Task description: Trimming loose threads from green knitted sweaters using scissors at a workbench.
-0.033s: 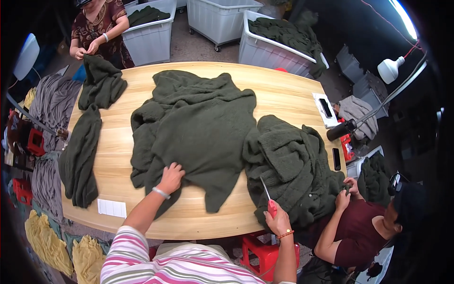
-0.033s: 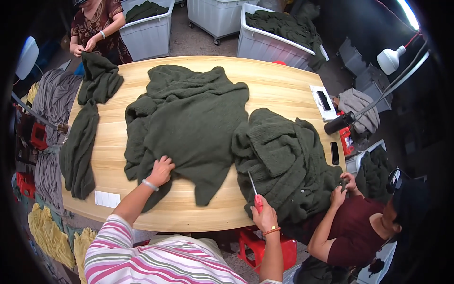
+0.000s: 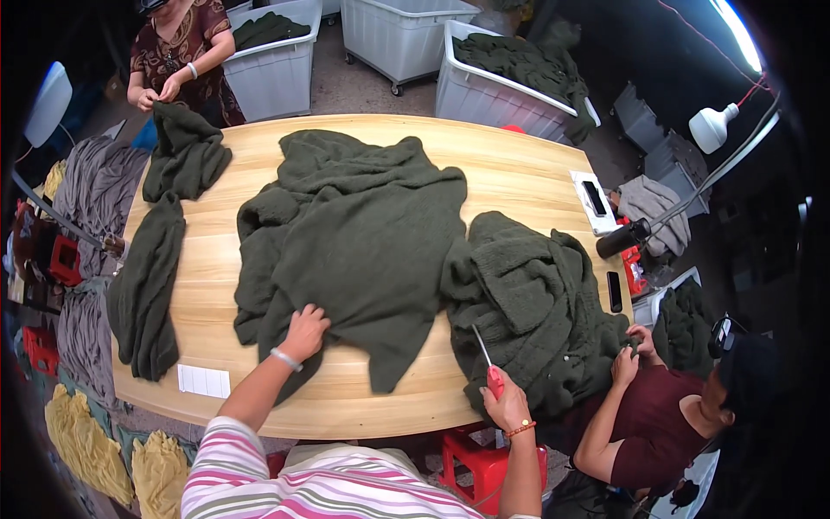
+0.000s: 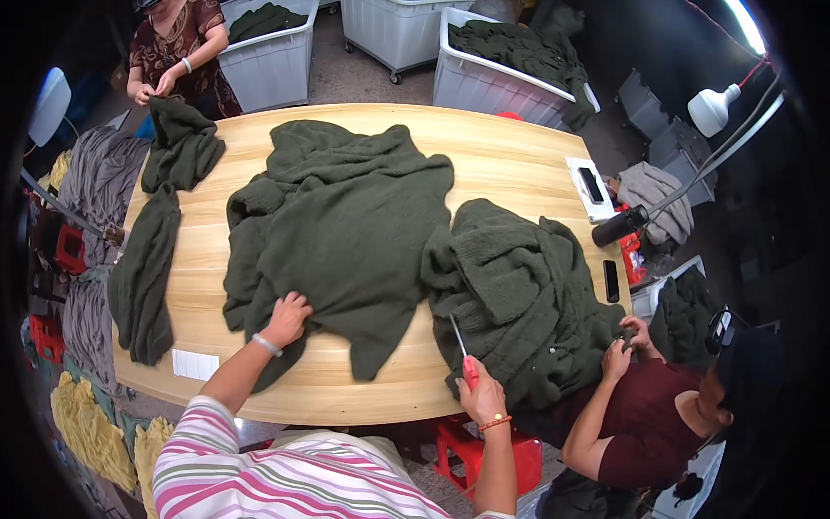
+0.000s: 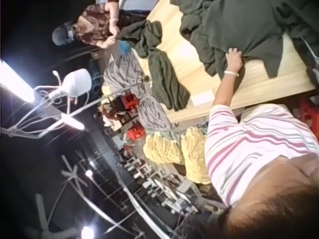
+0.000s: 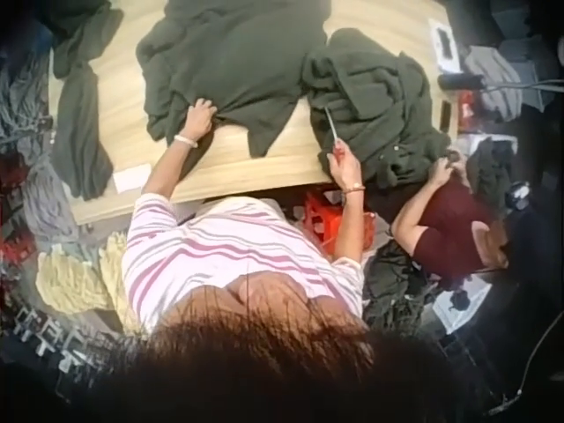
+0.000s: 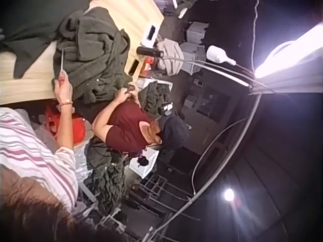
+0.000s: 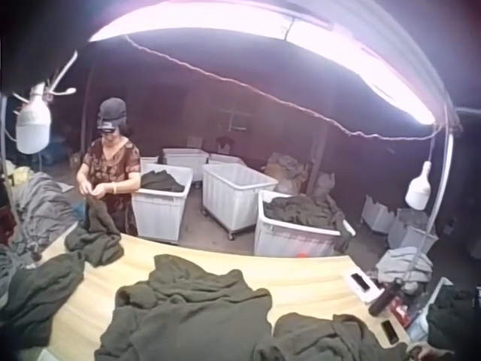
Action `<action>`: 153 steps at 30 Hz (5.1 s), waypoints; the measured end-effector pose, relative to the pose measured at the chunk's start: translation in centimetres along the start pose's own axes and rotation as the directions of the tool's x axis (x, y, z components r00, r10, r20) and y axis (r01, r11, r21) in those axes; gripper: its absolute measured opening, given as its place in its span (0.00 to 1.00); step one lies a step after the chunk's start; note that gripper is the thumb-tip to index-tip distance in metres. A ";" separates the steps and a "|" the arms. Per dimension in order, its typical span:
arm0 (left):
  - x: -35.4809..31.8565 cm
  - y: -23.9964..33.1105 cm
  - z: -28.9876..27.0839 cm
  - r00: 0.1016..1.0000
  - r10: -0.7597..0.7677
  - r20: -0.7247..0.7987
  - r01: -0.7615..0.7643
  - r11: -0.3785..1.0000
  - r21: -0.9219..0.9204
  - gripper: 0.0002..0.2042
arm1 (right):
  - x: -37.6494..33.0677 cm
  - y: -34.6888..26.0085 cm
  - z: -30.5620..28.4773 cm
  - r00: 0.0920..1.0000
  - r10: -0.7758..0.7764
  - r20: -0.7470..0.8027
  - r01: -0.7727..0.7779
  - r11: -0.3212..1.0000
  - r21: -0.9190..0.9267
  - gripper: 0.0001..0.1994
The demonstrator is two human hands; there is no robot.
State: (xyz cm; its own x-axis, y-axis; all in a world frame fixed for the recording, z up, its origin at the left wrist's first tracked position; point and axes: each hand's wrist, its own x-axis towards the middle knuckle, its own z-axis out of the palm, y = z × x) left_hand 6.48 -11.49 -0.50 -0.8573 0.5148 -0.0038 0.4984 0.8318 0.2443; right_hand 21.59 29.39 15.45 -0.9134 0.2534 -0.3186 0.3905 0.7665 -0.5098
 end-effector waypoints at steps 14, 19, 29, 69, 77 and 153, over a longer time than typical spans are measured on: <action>-13.5 -7.4 -7.7 0.662 -0.483 0.573 0.372 0.875 0.309 0.12 | 1.4 -2.8 4.3 0.971 -0.073 0.230 0.074 0.997 0.002 0.24; -2.0 -2.9 -13.1 0.944 -0.330 -0.017 0.329 0.943 -0.055 0.13 | 1.7 -3.3 3.9 0.974 -0.075 0.211 0.077 0.997 -0.002 0.24; 10.9 -10.5 -7.5 0.999 -0.022 -0.044 0.034 0.953 0.301 0.14 | -0.8 -3.2 3.6 0.982 -0.070 0.173 0.074 0.997 -0.022 0.23; -8.1 17.2 -33.1 0.647 0.566 -0.511 -0.691 0.152 -0.707 0.27 | -0.1 -5.6 4.9 0.944 -0.175 0.279 0.207 0.974 -0.089 0.22; -4.7 12.5 -33.5 0.731 0.663 0.161 0.031 0.203 -0.979 0.22 | 0.0 -6.5 4.9 0.953 -0.169 0.250 0.196 0.977 -0.088 0.23; -1.5 2.2 -7.9 0.875 -0.379 0.302 0.452 0.412 -0.791 0.09 | -0.5 -13.3 8.5 0.847 -0.301 0.439 0.347 0.937 -0.026 0.16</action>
State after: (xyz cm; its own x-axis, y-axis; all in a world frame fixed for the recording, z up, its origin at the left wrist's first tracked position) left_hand 7.87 -12.11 7.74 -0.9000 0.1973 -0.3887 -0.2840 0.4110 0.8663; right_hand 17.79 13.99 15.57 -0.8406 -0.2751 -0.4667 0.0461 0.8220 -0.5676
